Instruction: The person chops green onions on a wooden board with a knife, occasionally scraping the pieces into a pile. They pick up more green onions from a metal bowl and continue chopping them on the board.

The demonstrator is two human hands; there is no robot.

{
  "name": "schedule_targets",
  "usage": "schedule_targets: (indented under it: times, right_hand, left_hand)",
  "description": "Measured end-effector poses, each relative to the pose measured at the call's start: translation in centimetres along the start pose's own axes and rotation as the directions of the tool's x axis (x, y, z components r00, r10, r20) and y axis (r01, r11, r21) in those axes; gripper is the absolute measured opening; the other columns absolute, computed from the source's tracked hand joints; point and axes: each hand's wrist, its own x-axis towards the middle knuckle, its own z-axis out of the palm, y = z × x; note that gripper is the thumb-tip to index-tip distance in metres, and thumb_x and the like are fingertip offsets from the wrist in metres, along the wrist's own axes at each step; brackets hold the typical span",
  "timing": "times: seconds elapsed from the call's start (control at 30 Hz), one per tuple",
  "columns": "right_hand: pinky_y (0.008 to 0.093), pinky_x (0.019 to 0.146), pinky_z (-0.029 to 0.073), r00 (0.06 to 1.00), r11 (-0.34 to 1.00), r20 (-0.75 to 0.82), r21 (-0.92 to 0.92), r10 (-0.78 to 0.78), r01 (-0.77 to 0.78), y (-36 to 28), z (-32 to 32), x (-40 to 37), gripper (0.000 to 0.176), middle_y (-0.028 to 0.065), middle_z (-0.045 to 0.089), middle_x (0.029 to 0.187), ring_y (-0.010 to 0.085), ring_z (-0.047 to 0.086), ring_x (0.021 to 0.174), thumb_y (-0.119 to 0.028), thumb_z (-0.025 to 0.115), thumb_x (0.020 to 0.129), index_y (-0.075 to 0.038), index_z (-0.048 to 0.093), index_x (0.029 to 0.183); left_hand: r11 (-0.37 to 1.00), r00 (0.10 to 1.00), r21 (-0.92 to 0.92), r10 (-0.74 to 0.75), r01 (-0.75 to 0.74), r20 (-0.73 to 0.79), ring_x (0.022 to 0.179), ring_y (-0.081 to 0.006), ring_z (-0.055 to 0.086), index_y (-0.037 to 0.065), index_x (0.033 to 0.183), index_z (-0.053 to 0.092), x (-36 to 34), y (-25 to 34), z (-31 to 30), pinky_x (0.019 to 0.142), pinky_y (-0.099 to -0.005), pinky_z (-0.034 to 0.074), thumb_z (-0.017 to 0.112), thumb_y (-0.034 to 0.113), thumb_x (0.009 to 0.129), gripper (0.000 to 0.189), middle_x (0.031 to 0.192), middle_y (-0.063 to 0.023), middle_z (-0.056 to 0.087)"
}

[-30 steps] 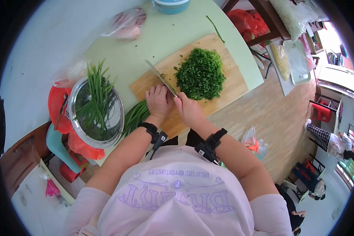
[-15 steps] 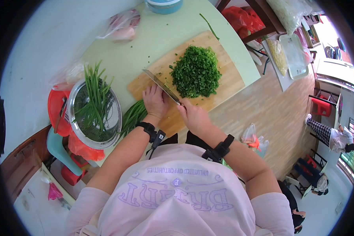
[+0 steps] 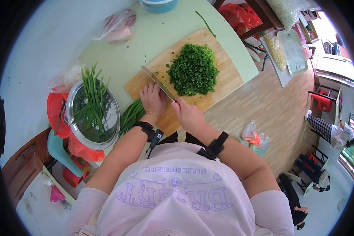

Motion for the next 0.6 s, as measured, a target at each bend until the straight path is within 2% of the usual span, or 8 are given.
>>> schedule_targets:
  times: [0.17,0.27,0.37,0.47,0.6]
  right_hand:
    - [0.0516,0.063,0.049,0.999,0.999,0.016,-0.040,0.034,-0.034,-0.3,0.8,1.3,0.035,0.0222,0.065,0.074,0.0424,0.063,0.071,-0.037,0.040,0.100,-0.006,0.052,0.110]
    - [0.0514,0.063,0.050,1.000,1.000,0.000,-0.028,0.012,-0.012,-0.3,1.5,2.9,0.035,0.0220,0.065,0.076,0.0422,0.064,0.072,-0.038,0.040,0.100,-0.006,0.051,0.111]
    - [0.0511,0.064,0.050,0.999,0.999,-0.023,0.019,-0.033,0.034,0.5,2.4,3.9,0.034,0.0225,0.065,0.077,0.0428,0.063,0.073,-0.037,0.040,0.101,-0.007,0.053,0.110]
    - [0.0506,0.067,0.049,0.994,0.990,-0.091,0.120,-0.058,0.069,0.9,2.1,4.1,0.036,0.0235,0.064,0.078,0.0437,0.063,0.077,-0.037,0.040,0.100,-0.005,0.056,0.107]
    - [0.0482,0.070,0.048,0.999,0.975,-0.038,0.222,0.024,-0.015,1.7,1.1,4.9,0.038,0.0249,0.063,0.082,0.0447,0.061,0.081,-0.036,0.042,0.100,-0.002,0.059,0.104]
  left_hand:
    - [1.000,0.998,0.005,-0.020,0.019,0.056,0.085,-0.0255,0.052,0.011,0.087,0.060,-0.1,-0.2,0.0,0.074,-0.0382,0.036,0.064,0.010,0.072,0.015,0.092,-0.0047,0.059]
    - [1.000,1.000,-0.007,-0.015,0.015,0.010,0.085,-0.0250,0.052,0.011,0.086,0.060,-0.1,0.0,0.0,0.074,-0.0382,0.036,0.065,0.011,0.071,0.016,0.093,-0.0041,0.059]
    - [0.999,1.000,-0.031,-0.016,0.016,-0.003,0.084,-0.0276,0.052,0.010,0.085,0.058,-0.1,-0.1,0.1,0.071,-0.0400,0.036,0.063,0.015,0.074,0.012,0.090,-0.0058,0.058]
    - [0.998,1.000,-0.055,-0.029,0.028,-0.004,0.085,-0.0261,0.053,0.012,0.085,0.058,-0.2,-0.3,0.2,0.071,-0.0391,0.035,0.064,0.014,0.076,0.011,0.091,-0.0044,0.058]
    - [0.997,0.999,-0.064,-0.045,0.045,0.010,0.086,-0.0249,0.053,0.013,0.086,0.059,0.3,0.1,-0.9,0.072,-0.0374,0.034,0.064,0.012,0.078,0.010,0.092,-0.0029,0.059]
